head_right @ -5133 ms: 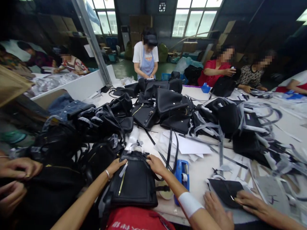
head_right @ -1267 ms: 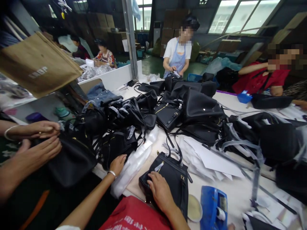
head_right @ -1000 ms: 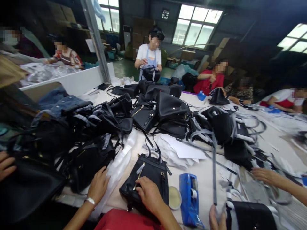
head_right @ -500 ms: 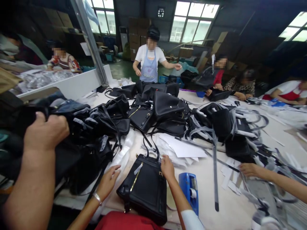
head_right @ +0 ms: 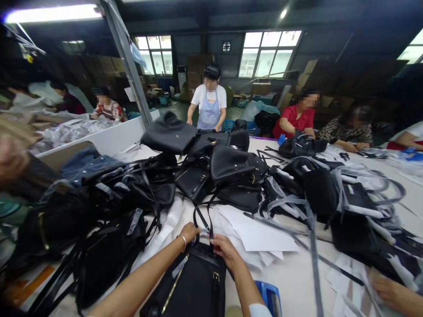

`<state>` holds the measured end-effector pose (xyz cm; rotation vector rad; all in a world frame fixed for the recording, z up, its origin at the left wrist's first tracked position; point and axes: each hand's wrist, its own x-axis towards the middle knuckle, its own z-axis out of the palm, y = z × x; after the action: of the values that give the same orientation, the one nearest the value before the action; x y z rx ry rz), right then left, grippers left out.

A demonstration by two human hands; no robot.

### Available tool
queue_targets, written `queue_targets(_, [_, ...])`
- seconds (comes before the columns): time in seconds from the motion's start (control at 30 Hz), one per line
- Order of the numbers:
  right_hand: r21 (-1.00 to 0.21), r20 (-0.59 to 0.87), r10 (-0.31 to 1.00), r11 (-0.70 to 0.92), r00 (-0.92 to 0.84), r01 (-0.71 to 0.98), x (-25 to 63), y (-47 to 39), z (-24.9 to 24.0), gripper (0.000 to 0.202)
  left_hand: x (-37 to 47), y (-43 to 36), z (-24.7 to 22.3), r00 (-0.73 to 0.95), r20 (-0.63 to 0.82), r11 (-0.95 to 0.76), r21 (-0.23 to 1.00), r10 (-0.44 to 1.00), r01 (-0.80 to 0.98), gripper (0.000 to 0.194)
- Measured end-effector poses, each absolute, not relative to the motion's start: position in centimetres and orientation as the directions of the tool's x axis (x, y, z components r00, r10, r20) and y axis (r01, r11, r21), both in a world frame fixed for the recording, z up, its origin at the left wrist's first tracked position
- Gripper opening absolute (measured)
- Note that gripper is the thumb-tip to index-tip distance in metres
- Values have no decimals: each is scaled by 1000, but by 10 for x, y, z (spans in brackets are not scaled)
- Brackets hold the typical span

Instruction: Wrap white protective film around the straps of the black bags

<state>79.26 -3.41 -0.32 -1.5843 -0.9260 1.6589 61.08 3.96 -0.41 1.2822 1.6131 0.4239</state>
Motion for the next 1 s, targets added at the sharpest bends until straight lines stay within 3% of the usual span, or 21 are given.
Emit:
queue_targets(0.1, [-846, -500, 854, -517, -142, -128, 803, -34, 3, 30, 628, 55, -5, 25, -423, 359, 798, 906, 484, 10])
queue_targets(0.33, [-797, -364, 924, -373, -116, -475, 796, -8, 21, 41, 652, 47, 6, 169, -313, 276, 938, 934, 210, 20])
queue_targets(0.47, [-856, -290, 947, -322, -139, -405, 781, -4, 31, 36, 652, 42, 28, 300, -405, 452, 886, 864, -104, 40])
queue_targets(0.57, [-942, -224, 973, -230, -53, -245, 773, -14, 27, 30, 647, 42, 53, 386, -369, 484, 835, 845, -261, 43])
queue_targets(0.67, [-961, -263, 965, -262, -2, -83, 772, -27, 21, 31, 645, 41, 75, 420, -297, 435, 854, 858, -286, 39])
queue_targets(0.77, [-969, -247, 969, -247, 26, -33, 778, -33, 33, 33, 646, 37, 89, 487, -242, 402, 879, 839, -257, 37])
queue_targets(0.9, [-979, -108, 994, -112, -32, -168, 787, -36, 70, 59, 649, 29, 98, 498, -193, 316, 932, 845, -176, 32])
queue_targets(1.0, [-925, -79, 985, -129, -152, -356, 782, -37, 86, 61, 650, 19, 101, 447, -215, 295, 948, 868, -117, 38])
